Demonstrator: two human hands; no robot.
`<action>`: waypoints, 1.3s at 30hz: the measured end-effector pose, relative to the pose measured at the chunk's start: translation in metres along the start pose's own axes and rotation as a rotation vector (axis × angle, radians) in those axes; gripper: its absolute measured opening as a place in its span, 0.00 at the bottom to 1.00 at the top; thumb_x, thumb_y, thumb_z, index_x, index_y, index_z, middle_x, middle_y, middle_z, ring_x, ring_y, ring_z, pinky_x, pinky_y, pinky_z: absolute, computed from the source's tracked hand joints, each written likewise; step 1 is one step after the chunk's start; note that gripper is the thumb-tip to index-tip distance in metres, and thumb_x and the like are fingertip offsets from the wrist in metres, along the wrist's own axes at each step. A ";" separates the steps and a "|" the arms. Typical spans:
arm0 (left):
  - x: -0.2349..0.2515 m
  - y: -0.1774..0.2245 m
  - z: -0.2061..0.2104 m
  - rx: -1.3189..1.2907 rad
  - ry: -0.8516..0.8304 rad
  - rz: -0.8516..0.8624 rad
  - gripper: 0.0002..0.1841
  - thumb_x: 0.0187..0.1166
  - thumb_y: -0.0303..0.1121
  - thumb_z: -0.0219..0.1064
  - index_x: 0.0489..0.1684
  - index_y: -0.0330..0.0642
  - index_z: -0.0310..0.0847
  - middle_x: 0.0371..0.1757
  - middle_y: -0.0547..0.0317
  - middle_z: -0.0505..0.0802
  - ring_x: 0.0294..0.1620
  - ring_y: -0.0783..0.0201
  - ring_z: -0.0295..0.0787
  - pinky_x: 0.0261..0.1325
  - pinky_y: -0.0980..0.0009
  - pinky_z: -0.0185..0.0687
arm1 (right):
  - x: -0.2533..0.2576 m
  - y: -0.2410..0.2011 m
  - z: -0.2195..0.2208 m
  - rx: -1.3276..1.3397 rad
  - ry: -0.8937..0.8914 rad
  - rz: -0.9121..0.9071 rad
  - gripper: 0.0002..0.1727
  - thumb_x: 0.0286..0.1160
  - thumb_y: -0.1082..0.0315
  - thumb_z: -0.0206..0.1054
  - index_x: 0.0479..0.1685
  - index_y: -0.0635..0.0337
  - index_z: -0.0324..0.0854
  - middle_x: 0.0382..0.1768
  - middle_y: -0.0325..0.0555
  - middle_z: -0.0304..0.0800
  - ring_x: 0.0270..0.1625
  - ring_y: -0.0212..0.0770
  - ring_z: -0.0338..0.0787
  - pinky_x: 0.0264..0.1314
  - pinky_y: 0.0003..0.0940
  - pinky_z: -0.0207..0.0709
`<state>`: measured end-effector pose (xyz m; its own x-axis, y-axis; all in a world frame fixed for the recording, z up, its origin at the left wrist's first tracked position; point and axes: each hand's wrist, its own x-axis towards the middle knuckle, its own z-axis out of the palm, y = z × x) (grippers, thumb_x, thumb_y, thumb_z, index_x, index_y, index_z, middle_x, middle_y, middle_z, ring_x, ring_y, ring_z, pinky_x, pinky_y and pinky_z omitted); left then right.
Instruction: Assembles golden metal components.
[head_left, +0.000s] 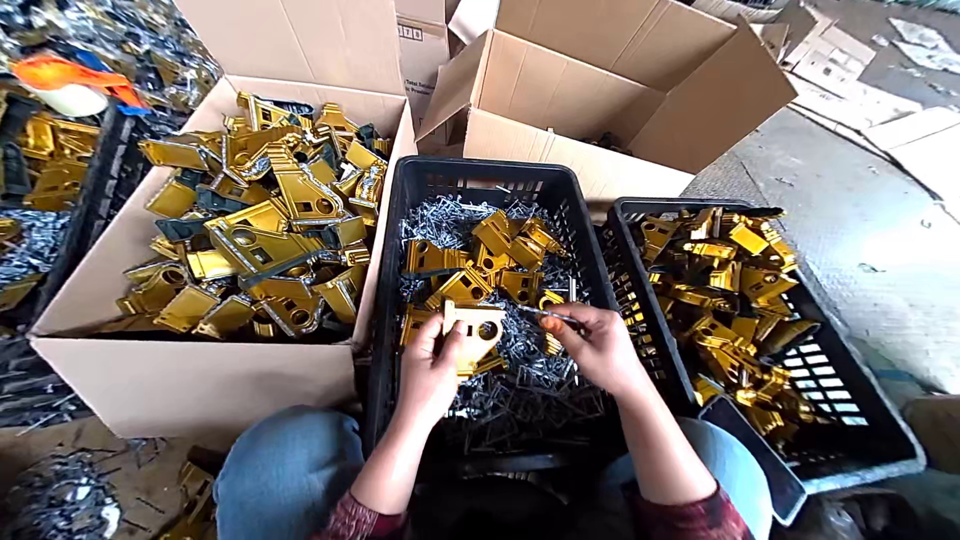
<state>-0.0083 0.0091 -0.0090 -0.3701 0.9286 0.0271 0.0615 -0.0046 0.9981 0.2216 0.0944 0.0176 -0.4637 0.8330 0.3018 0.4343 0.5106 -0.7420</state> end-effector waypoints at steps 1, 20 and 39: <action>-0.001 0.000 0.001 0.024 -0.048 0.015 0.11 0.86 0.33 0.61 0.54 0.37 0.86 0.44 0.61 0.93 0.47 0.75 0.89 0.55 0.74 0.86 | 0.001 -0.002 0.002 -0.043 0.016 -0.109 0.12 0.80 0.60 0.67 0.46 0.54 0.94 0.38 0.35 0.95 0.43 0.26 0.90 0.52 0.30 0.85; -0.007 -0.004 0.008 0.132 -0.114 0.115 0.13 0.87 0.39 0.60 0.37 0.44 0.87 0.28 0.72 0.86 0.31 0.82 0.81 0.38 0.82 0.78 | -0.011 -0.008 0.048 -0.366 0.013 -0.348 0.21 0.87 0.47 0.57 0.62 0.40 0.93 0.22 0.38 0.86 0.30 0.40 0.81 0.51 0.46 0.69; -0.016 -0.001 0.003 -0.485 -0.483 0.091 0.20 0.87 0.56 0.54 0.47 0.57 0.91 0.46 0.75 0.96 0.51 0.78 0.92 0.59 0.74 0.88 | -0.014 -0.026 0.046 1.153 -0.372 -0.106 0.59 0.61 0.55 0.85 0.90 0.46 0.44 0.72 0.50 0.83 0.70 0.45 0.87 0.77 0.46 0.79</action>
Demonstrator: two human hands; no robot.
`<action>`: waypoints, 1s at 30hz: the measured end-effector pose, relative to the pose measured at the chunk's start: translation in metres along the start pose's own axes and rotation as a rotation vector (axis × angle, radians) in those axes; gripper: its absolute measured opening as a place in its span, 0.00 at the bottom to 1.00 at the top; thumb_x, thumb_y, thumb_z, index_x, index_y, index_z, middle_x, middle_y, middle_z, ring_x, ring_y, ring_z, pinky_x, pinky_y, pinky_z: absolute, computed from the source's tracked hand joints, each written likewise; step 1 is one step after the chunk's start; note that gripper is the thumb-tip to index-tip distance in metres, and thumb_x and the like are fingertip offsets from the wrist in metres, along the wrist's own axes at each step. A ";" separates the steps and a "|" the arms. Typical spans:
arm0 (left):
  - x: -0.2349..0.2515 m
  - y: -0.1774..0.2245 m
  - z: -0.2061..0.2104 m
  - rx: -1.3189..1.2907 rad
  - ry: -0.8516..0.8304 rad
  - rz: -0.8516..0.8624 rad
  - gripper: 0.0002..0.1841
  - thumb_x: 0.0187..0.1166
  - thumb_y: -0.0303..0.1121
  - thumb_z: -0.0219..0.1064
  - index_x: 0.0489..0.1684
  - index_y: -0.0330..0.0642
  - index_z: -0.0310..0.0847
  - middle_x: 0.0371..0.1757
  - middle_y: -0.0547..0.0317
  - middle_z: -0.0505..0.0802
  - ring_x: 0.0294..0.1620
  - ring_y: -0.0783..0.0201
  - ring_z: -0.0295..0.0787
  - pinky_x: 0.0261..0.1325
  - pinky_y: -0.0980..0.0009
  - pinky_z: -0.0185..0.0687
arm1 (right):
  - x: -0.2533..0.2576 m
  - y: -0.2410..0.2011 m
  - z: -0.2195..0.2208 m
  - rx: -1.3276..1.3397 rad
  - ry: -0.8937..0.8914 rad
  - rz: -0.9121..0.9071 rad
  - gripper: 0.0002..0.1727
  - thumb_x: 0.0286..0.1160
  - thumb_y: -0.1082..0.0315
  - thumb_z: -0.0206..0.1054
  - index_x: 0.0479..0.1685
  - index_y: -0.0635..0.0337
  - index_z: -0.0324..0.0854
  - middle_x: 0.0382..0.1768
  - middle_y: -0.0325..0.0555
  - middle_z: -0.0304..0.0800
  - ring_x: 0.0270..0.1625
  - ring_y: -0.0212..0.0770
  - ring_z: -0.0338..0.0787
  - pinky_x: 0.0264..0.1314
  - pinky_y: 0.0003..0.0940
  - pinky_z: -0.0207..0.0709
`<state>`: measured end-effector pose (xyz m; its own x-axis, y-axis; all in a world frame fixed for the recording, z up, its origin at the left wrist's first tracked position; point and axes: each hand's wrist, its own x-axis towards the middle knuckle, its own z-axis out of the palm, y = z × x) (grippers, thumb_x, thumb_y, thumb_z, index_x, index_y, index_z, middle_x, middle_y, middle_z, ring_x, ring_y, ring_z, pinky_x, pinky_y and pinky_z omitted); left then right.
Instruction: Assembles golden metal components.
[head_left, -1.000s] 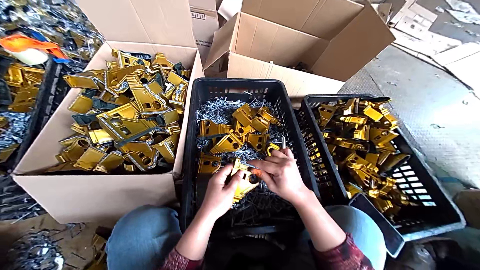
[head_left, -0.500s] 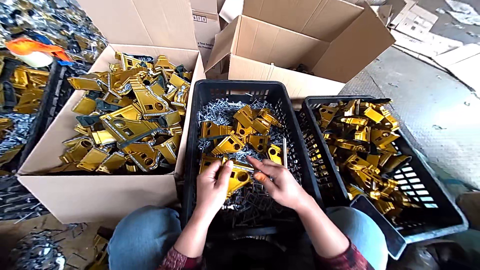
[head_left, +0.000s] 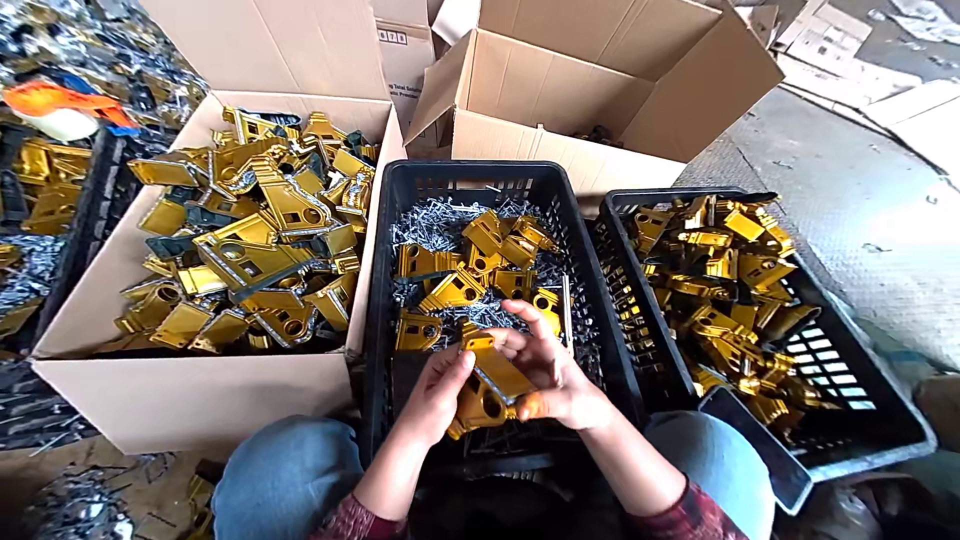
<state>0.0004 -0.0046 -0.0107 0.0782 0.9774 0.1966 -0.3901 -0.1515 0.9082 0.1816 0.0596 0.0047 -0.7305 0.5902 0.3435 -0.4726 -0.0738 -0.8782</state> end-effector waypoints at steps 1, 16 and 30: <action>0.002 0.000 0.001 0.041 0.047 -0.019 0.20 0.90 0.53 0.52 0.45 0.55 0.90 0.44 0.74 0.95 0.50 0.77 0.92 0.58 0.74 0.88 | 0.000 0.001 0.000 -0.031 0.041 -0.005 0.57 0.61 0.55 0.85 0.89 0.46 0.45 0.71 0.49 0.84 0.69 0.44 0.88 0.76 0.46 0.80; 0.006 -0.004 -0.004 0.366 0.006 -0.159 0.32 0.63 0.25 0.74 0.73 0.30 0.75 0.52 0.54 0.95 0.45 0.65 0.94 0.48 0.67 0.93 | -0.008 0.001 -0.009 -0.851 0.207 0.128 0.15 0.76 0.58 0.73 0.53 0.59 0.93 0.45 0.40 0.95 0.53 0.29 0.88 0.62 0.28 0.80; 0.011 -0.019 0.011 0.111 0.283 -0.090 0.25 0.68 0.28 0.75 0.63 0.26 0.75 0.53 0.50 0.94 0.54 0.60 0.93 0.62 0.62 0.90 | -0.004 0.000 -0.019 -0.746 0.735 0.446 0.14 0.87 0.69 0.60 0.62 0.65 0.84 0.45 0.48 0.95 0.42 0.40 0.96 0.48 0.37 0.92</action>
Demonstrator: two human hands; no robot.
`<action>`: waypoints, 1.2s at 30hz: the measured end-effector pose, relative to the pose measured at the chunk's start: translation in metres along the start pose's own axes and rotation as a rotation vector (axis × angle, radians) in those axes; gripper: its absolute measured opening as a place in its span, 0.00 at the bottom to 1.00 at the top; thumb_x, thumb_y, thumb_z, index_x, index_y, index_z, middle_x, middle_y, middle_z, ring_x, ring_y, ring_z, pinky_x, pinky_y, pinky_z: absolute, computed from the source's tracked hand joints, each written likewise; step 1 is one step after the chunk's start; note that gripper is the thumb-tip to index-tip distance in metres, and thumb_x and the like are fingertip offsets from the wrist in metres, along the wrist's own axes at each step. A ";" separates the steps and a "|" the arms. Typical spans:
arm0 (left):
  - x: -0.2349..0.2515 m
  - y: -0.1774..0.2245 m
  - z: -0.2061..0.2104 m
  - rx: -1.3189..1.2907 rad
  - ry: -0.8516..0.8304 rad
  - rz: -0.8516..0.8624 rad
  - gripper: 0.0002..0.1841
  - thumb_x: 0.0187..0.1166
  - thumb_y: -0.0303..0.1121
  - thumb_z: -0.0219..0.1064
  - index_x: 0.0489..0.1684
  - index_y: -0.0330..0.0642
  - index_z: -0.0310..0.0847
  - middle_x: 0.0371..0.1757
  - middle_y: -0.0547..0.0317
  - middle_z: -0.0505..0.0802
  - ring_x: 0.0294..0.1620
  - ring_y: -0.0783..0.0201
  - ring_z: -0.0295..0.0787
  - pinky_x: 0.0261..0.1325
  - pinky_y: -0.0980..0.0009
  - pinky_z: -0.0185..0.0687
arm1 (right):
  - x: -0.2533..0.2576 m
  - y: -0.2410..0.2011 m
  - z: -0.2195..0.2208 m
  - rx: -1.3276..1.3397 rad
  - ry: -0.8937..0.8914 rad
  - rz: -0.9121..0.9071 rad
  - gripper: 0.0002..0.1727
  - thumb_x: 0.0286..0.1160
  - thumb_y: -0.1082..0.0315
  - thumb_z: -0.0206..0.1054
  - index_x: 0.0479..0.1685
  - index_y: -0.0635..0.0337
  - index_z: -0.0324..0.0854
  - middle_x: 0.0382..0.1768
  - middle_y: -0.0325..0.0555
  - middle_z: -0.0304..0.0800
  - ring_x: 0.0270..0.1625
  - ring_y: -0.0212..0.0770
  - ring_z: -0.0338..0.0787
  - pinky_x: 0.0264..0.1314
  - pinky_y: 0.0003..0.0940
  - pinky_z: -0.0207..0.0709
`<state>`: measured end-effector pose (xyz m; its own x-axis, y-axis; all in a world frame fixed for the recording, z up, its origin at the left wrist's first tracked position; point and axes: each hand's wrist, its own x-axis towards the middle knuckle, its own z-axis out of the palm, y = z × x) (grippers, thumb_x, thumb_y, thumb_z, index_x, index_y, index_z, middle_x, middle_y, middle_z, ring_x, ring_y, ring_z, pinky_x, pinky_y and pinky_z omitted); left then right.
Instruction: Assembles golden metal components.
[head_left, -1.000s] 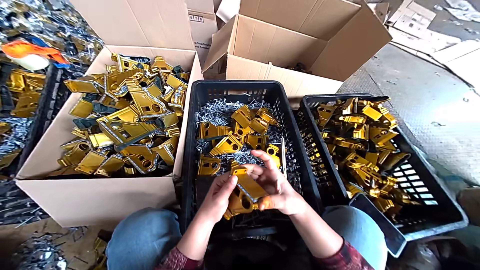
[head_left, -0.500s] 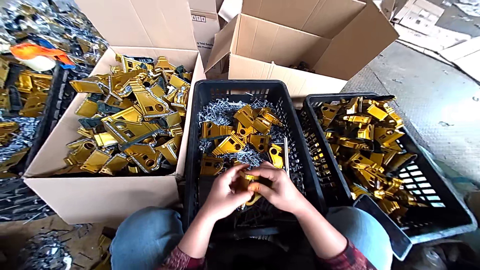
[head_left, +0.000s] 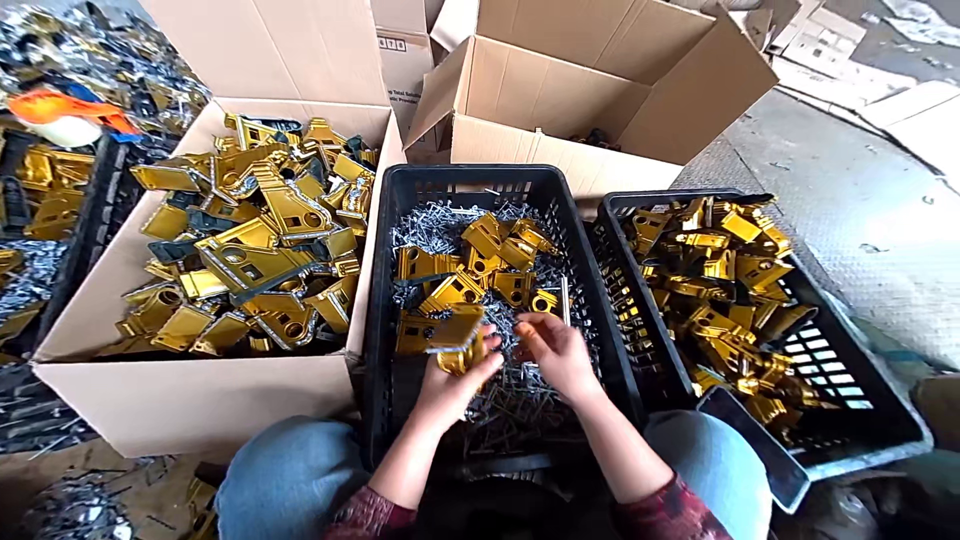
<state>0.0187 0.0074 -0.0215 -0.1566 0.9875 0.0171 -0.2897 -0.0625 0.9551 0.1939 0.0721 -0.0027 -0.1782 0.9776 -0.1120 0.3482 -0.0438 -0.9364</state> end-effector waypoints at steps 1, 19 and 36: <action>0.004 0.002 0.001 0.032 0.110 -0.039 0.26 0.67 0.28 0.76 0.62 0.27 0.73 0.50 0.51 0.93 0.49 0.62 0.93 0.57 0.64 0.91 | 0.008 0.009 -0.010 -0.346 0.094 0.044 0.18 0.84 0.66 0.64 0.66 0.65 0.83 0.48 0.56 0.94 0.47 0.50 0.95 0.53 0.48 0.88; 0.026 0.020 -0.007 -0.204 0.544 -0.396 0.36 0.89 0.63 0.38 0.71 0.41 0.74 0.48 0.45 0.88 0.38 0.56 0.87 0.37 0.59 0.85 | 0.009 0.003 -0.026 -0.522 -0.063 0.104 0.37 0.83 0.63 0.63 0.92 0.55 0.57 0.50 0.60 0.90 0.48 0.53 0.91 0.57 0.52 0.83; 0.020 0.016 -0.009 -0.110 0.469 -0.403 0.37 0.90 0.63 0.34 0.84 0.47 0.67 0.73 0.45 0.82 0.66 0.52 0.83 0.60 0.49 0.81 | -0.036 0.053 0.027 -0.363 0.059 -0.096 0.17 0.88 0.66 0.55 0.63 0.71 0.74 0.41 0.54 0.91 0.43 0.48 0.93 0.51 0.47 0.86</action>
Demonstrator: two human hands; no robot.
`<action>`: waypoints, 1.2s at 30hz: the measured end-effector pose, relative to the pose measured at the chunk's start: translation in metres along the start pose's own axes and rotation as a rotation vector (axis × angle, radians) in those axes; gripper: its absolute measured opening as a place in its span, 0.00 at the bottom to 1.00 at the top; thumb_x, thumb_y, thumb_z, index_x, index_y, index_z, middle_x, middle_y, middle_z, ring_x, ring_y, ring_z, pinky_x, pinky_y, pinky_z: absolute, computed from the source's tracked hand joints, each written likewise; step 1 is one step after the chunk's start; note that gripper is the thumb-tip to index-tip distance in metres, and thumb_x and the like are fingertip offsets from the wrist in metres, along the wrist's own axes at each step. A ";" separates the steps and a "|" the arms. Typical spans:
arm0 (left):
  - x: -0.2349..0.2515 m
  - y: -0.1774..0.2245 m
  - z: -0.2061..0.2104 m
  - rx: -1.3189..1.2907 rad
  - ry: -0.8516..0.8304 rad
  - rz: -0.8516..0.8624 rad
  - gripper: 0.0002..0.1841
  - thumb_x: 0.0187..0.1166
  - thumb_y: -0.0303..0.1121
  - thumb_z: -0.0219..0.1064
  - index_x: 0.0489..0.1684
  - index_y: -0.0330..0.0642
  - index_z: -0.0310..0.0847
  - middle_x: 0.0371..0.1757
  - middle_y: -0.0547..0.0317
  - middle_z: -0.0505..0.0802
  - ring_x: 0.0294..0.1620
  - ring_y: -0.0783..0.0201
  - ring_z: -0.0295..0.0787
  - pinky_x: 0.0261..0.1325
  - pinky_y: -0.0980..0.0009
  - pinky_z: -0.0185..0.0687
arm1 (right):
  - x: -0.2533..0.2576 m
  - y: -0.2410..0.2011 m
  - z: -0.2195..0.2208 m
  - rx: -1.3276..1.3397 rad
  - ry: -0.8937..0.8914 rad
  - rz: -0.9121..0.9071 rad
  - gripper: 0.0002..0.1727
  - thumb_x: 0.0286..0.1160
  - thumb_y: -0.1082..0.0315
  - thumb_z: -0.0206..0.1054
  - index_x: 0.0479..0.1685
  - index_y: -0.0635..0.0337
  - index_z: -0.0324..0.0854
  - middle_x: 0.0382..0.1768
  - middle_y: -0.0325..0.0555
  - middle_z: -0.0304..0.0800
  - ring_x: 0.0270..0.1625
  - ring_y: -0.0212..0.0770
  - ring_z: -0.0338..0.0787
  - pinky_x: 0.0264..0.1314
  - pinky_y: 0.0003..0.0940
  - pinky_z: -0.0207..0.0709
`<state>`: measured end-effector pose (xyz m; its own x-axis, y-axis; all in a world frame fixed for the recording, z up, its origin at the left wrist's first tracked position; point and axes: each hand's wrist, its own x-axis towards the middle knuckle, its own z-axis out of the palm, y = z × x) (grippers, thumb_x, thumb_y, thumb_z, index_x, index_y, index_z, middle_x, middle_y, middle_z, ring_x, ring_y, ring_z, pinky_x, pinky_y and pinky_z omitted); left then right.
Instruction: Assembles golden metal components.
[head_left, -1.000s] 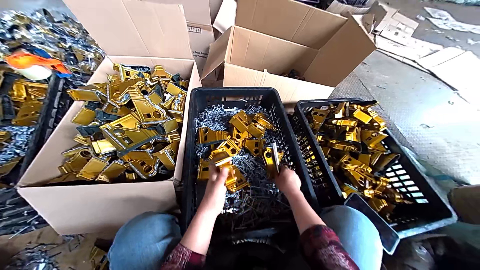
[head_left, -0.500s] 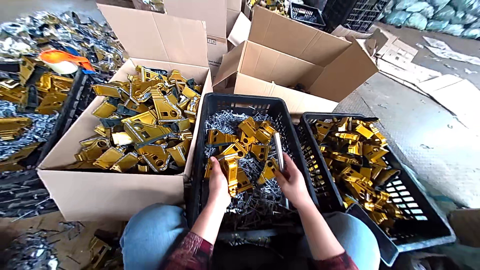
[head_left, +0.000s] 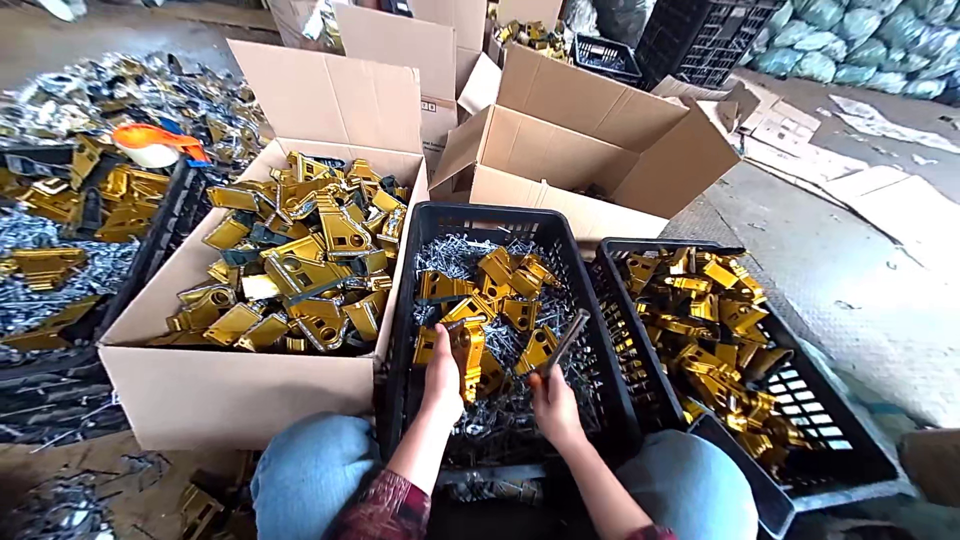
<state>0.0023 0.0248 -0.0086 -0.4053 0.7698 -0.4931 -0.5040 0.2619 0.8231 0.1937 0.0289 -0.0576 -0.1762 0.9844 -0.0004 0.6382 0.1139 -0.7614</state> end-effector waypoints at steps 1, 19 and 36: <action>0.001 -0.002 -0.001 0.025 0.001 0.034 0.36 0.91 0.61 0.34 0.85 0.46 0.65 0.75 0.45 0.81 0.70 0.53 0.81 0.64 0.49 0.80 | 0.000 -0.007 -0.003 -0.025 0.077 -0.119 0.17 0.88 0.65 0.53 0.62 0.72 0.74 0.33 0.50 0.88 0.34 0.44 0.91 0.41 0.43 0.87; -0.003 -0.015 0.006 0.176 0.089 0.156 0.33 0.96 0.50 0.32 0.78 0.33 0.71 0.73 0.40 0.81 0.73 0.57 0.79 0.75 0.56 0.74 | -0.065 -0.071 -0.019 0.181 0.383 -0.490 0.29 0.95 0.57 0.44 0.83 0.73 0.55 0.28 0.40 0.79 0.22 0.30 0.80 0.24 0.28 0.81; -0.008 -0.012 0.006 0.148 0.043 0.123 0.34 0.95 0.52 0.30 0.80 0.37 0.70 0.73 0.43 0.82 0.72 0.58 0.80 0.74 0.55 0.75 | -0.072 -0.072 -0.020 0.101 0.296 -0.512 0.32 0.90 0.64 0.46 0.86 0.78 0.56 0.39 0.51 0.87 0.30 0.31 0.84 0.38 0.26 0.85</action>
<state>0.0159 0.0188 -0.0127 -0.4906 0.7769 -0.3948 -0.3317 0.2524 0.9090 0.1753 -0.0472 0.0097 -0.2170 0.8052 0.5519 0.4502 0.5842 -0.6753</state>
